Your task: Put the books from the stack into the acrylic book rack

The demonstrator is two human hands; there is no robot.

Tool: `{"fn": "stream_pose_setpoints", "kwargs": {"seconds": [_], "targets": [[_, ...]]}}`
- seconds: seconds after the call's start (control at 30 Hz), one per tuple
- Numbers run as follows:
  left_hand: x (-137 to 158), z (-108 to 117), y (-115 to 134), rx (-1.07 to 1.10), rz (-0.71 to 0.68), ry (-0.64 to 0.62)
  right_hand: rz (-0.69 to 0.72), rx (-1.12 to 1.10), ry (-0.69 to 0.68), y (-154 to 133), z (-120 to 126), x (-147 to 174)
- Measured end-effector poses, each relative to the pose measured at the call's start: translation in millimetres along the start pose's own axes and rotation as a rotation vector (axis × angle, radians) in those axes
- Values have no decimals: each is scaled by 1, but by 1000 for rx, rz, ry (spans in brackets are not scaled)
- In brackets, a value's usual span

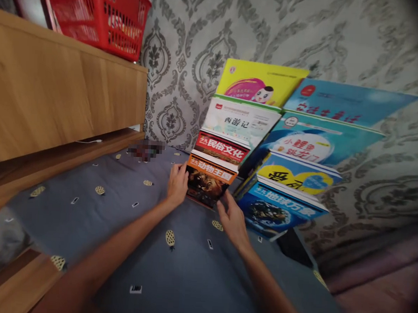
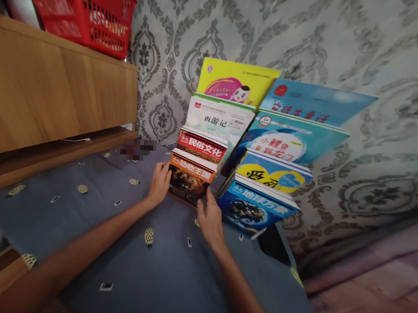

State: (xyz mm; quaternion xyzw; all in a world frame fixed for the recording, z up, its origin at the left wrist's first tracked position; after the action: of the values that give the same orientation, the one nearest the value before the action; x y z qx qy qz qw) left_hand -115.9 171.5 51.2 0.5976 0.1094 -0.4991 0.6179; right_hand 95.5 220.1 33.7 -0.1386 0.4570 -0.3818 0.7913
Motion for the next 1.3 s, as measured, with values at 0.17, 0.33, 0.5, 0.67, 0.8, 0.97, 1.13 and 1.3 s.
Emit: {"fn": "stream_pose_setpoints", "kwargs": {"seconds": [0.17,0.33,0.5,0.67,0.8,0.97,1.13,1.3], "targets": [[2,-6,-6,35,11,-90,-34,37,20,7,1,3],[6,-11,-11,52,4,-144,-88,42,4,13,2,5],[13,-12,-18,64,12,-201,-101,5,-6,7,2,3],[16,-10,-20,68,-12,-218,-139,-13,20,3,1,3],[16,-7,-22,32,-28,-233,-146,-19,36,6,0,4],[16,-5,-22,26,-73,-269,-131,-21,56,10,0,4],[3,-1,-34,14,-80,-269,-131,-4,75,-2,-1,13],[-12,19,-81,-307,81,-286,-152,20,231,-25,6,49]]}}
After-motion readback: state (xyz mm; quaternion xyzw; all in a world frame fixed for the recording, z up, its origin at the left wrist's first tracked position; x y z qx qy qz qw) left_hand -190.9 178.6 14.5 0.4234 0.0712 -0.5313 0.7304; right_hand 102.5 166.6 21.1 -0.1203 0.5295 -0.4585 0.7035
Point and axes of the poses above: each hand's wrist, its own x-axis away from the middle knuckle, its own z-axis out of the back of the hand, y = z × x, the point moved 6 cm from there along -x, towards the middle knuckle, and after that the axes turned 5 degrees about y, right-handed, at the moved point
